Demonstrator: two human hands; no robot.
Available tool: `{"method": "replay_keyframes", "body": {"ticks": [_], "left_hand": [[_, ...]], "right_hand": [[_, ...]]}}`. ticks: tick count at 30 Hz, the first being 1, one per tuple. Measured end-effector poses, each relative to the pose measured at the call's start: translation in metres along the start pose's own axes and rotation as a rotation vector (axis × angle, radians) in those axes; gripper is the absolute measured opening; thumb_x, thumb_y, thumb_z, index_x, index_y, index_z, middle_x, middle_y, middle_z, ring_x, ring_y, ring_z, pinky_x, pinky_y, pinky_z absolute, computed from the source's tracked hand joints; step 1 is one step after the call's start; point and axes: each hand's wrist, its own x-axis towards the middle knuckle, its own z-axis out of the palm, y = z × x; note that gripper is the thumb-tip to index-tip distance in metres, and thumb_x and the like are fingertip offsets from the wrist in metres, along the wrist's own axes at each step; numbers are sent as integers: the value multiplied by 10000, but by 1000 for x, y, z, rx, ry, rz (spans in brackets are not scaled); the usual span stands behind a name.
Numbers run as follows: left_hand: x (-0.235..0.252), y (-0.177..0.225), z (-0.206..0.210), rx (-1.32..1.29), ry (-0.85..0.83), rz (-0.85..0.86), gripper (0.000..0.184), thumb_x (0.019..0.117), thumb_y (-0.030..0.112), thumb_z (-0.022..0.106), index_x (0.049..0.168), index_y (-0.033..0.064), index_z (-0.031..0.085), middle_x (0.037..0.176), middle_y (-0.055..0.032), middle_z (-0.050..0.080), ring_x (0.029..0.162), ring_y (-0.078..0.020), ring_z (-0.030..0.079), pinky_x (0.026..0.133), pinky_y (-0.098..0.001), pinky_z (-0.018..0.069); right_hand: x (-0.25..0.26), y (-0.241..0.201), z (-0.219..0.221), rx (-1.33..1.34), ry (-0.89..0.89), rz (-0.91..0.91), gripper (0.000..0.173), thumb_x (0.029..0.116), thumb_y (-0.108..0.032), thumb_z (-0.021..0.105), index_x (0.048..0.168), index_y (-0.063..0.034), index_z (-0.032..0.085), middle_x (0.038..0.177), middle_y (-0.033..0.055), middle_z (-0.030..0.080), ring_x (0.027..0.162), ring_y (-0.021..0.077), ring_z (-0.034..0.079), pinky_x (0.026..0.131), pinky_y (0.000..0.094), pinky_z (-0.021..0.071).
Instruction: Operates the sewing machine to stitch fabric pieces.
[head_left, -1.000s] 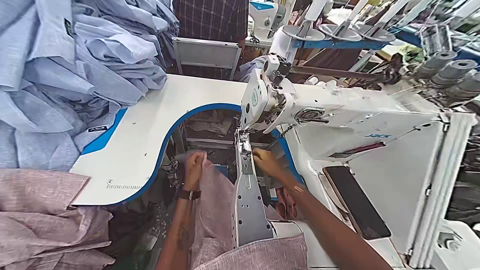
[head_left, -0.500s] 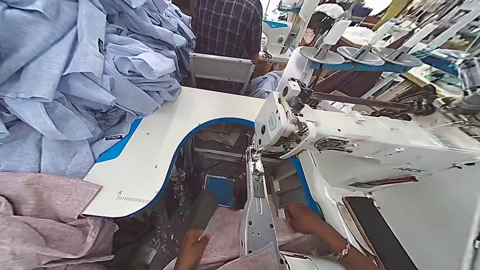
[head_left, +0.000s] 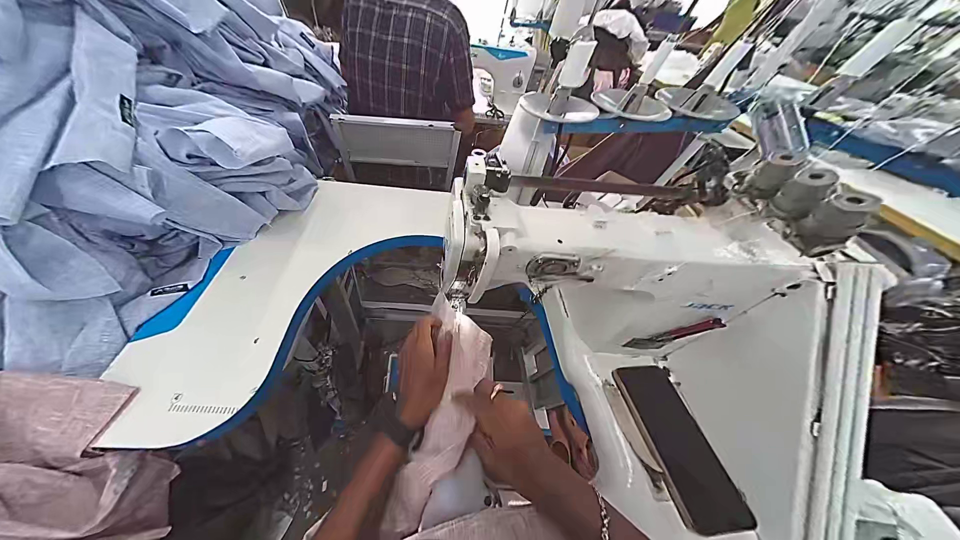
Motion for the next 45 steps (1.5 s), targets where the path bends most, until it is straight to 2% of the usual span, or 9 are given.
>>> {"method": "replay_keyframes", "body": {"ticks": [2,4,13,16,20,23,27,40,45], "left_hand": [[-16,16,0,134,-65,-59,527,1048,315,503,1486,22,490,1061,-209,720,909,-373,712,828,-582,554],[-31,26,-7,259,-189,-137,586,1065,328,514,1586,93,387,943,-214,745,839,-417,722,809,-590,540],[-34,4,-17,185,-151,166,603,970,506,555,1407,96,621,1535,-292,431,1276,-454,568,1004,-528,513],[-36,2,-8,293,-73,310,452,1045,308,408,1344,88,667,1551,-246,453,1370,-472,494,1047,-609,451],[-30,4,-9,274,-110,304,409,1000,67,482,1373,-55,595,1470,-218,560,1283,-376,617,1075,-533,476],[-22,1,-1,231,-11,327,323,1011,95,521,1247,-64,674,1356,-271,628,1258,-436,621,1041,-551,504],[-26,1,2,350,48,422,309,964,24,546,1219,-46,704,1376,-229,632,1192,-402,670,954,-524,554],[-23,0,0,320,70,422,305,983,120,532,1163,-30,726,1379,-183,646,1275,-415,615,992,-604,502],[-21,-4,5,289,95,404,325,1019,132,486,1188,-43,702,1350,-175,668,1232,-362,659,1027,-561,501]], "right_hand": [[21,22,-22,-22,-403,593,619,933,-411,725,1268,97,611,1080,295,691,963,442,702,833,591,564],[28,62,-19,-13,-821,854,609,983,-458,659,1156,125,627,1111,324,656,1090,466,630,953,629,455],[53,82,-5,-140,-970,854,526,983,-437,643,1069,82,667,1102,300,660,1094,462,626,912,657,460],[56,70,-13,40,-684,776,462,930,-376,734,1098,44,642,847,181,617,785,326,598,743,510,491],[44,81,-9,-99,-1010,889,568,933,-440,722,1128,90,656,1109,294,669,1092,445,638,935,656,463],[46,78,-18,169,-713,779,386,910,-351,756,956,21,665,776,111,604,724,228,577,707,442,481],[48,76,-22,-84,-834,928,529,930,-456,723,1058,56,679,1030,257,685,1022,411,662,877,618,495],[47,18,-11,789,5,859,38,933,-43,677,948,-21,651,647,-47,545,549,11,497,543,168,421],[52,22,-21,601,-140,824,424,850,-137,768,1197,-9,562,927,75,654,754,115,652,686,254,564]]}}
